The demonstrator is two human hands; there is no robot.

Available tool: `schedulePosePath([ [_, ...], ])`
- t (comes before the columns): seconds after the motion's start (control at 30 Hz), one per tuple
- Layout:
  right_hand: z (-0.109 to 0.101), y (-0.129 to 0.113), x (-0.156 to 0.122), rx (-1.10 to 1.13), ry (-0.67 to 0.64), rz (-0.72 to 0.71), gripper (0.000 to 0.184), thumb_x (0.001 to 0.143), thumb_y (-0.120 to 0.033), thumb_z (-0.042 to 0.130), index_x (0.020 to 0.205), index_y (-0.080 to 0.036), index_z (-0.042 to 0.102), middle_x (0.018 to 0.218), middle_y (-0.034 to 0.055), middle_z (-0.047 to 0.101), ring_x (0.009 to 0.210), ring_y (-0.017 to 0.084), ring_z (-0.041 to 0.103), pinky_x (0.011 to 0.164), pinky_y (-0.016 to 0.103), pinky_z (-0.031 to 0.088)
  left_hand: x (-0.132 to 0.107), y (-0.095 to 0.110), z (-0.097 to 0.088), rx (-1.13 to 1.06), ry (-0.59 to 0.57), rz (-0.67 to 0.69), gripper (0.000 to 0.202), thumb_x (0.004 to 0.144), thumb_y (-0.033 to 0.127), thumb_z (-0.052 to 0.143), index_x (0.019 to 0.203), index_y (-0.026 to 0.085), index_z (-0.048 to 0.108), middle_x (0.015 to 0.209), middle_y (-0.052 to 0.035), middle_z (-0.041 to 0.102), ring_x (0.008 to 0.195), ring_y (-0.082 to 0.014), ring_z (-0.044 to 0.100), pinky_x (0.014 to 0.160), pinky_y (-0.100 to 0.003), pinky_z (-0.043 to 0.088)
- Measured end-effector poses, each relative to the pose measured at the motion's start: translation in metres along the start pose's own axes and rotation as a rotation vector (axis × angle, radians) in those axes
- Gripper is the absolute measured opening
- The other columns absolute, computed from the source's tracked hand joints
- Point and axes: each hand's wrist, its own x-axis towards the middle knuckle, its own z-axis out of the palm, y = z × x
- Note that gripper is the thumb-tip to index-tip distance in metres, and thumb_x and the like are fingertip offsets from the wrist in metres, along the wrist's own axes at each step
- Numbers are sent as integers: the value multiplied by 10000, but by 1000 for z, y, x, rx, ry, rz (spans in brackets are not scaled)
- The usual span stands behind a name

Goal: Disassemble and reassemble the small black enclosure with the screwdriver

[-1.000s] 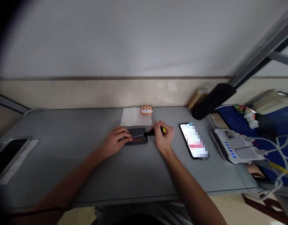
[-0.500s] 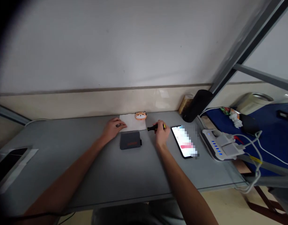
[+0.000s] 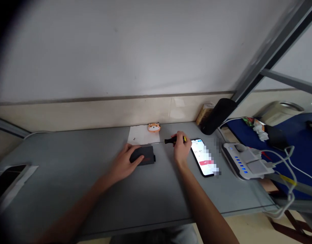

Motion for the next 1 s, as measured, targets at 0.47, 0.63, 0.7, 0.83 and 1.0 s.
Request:
schedulePosePath([
  [0.47,-2,2,-19,-321,-337,-374,375,850,-388,513,534,-215,616,477,-15,522,470,124,458,485,268,342,11,-26,-6,-333,-31,129,479,1005,105,347,1373,256,613,1152,-46,782,1138,-212,698,1081,-445,498],
  [0.63,0,5,-23,-346,-416,-457,358,897,-341,499,593,-212,636,486,-20,546,460,120,454,489,258,348,11,-27,-3,-324,-17,147,431,1000,121,366,1270,250,676,1150,-42,780,1128,-207,704,1057,-427,524],
  [0.7,1,6,-22,-359,-436,-469,344,898,-329,503,603,-211,634,491,-21,553,463,119,460,493,256,356,10,-27,-3,-319,-5,145,416,1003,127,362,1226,248,693,1149,-44,779,1125,-206,704,1049,-424,529],
  [0.83,1,6,-20,-360,-426,-484,337,894,-316,499,603,-212,634,513,-13,579,473,121,482,501,256,368,10,-25,-4,-309,46,154,365,1004,139,381,1124,241,710,1119,-46,771,1078,-197,709,1013,-402,548],
  [1.0,-1,3,-19,-330,-435,-454,346,870,-323,499,559,-218,609,486,-18,554,459,119,478,495,259,367,13,-22,-10,-233,176,206,275,1009,175,446,1043,238,711,1009,-48,749,1026,-209,681,938,-389,561],
])
